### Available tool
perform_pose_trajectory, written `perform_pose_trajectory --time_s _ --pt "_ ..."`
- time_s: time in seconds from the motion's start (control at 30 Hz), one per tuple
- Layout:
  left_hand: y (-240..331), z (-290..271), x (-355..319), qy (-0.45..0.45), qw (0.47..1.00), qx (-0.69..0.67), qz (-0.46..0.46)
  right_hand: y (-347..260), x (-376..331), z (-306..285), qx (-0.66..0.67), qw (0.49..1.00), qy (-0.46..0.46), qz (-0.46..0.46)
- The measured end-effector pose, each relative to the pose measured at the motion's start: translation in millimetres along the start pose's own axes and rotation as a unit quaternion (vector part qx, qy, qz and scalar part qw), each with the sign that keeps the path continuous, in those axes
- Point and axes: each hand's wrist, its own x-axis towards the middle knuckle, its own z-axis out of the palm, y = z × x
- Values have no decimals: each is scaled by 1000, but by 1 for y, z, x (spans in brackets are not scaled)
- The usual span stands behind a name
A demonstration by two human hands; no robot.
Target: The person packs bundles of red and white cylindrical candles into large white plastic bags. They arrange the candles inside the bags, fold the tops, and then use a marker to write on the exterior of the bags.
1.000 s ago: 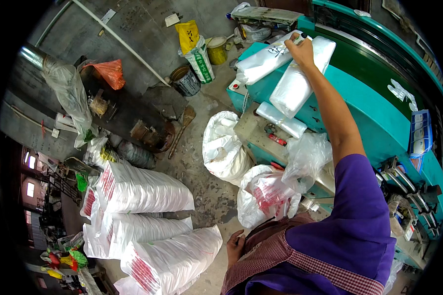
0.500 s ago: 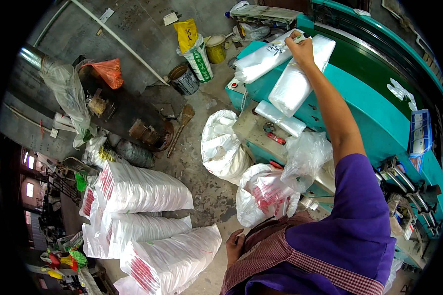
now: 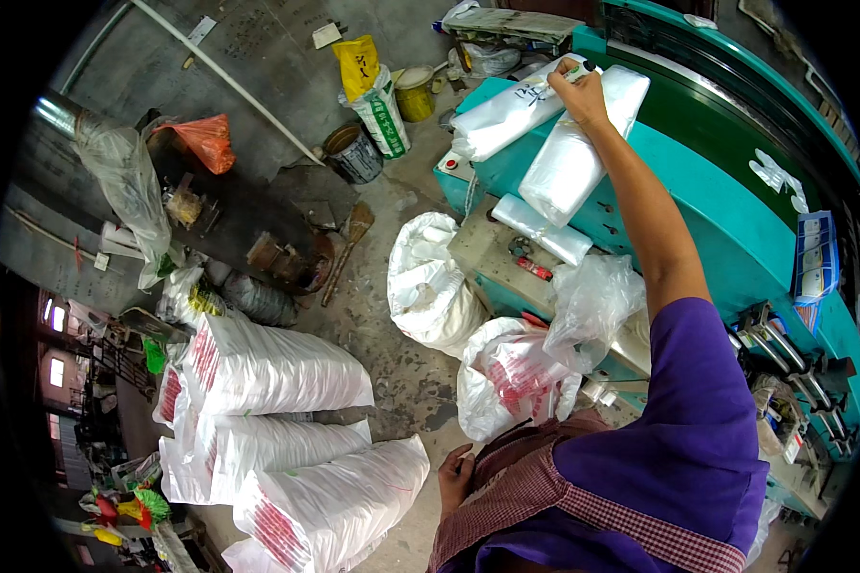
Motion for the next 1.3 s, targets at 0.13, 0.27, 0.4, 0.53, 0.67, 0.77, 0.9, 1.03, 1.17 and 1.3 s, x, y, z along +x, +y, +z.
perform_pose_trajectory --time_s 0.13,0.27,0.4,0.53,0.67,0.77,0.9,1.03,1.17,1.3 --pt "2 3 1 1 1000 -12 -2 -4 -1 0 0 1000 -3 6" --pt "-11 1 4 -6 999 -47 -11 -4 -1 0 -2 1000 -8 6" --pt "-12 1 6 -6 999 -37 -10 -5 -1 0 3 1000 -7 -2" --pt "-5 3 4 -8 999 -47 -22 -3 -1 0 1 1000 -13 0" --pt "1 9 1 0 996 -91 -21 -8 -3 0 -8 1000 -8 3" --pt "-3 6 1 -9 996 -82 -19 -6 -3 -2 43 999 -16 19" --pt "-7 3 3 -20 997 -65 -21 -7 -4 -4 79 996 -25 15" --pt "2 14 5 -6 994 -97 -40 0 1 -10 55 997 -52 14" --pt "-4 11 10 -19 998 -58 -29 17 10 -6 134 991 21 22" --pt "6 10 4 -5 998 51 34 65 18 6 -48 997 32 -59"
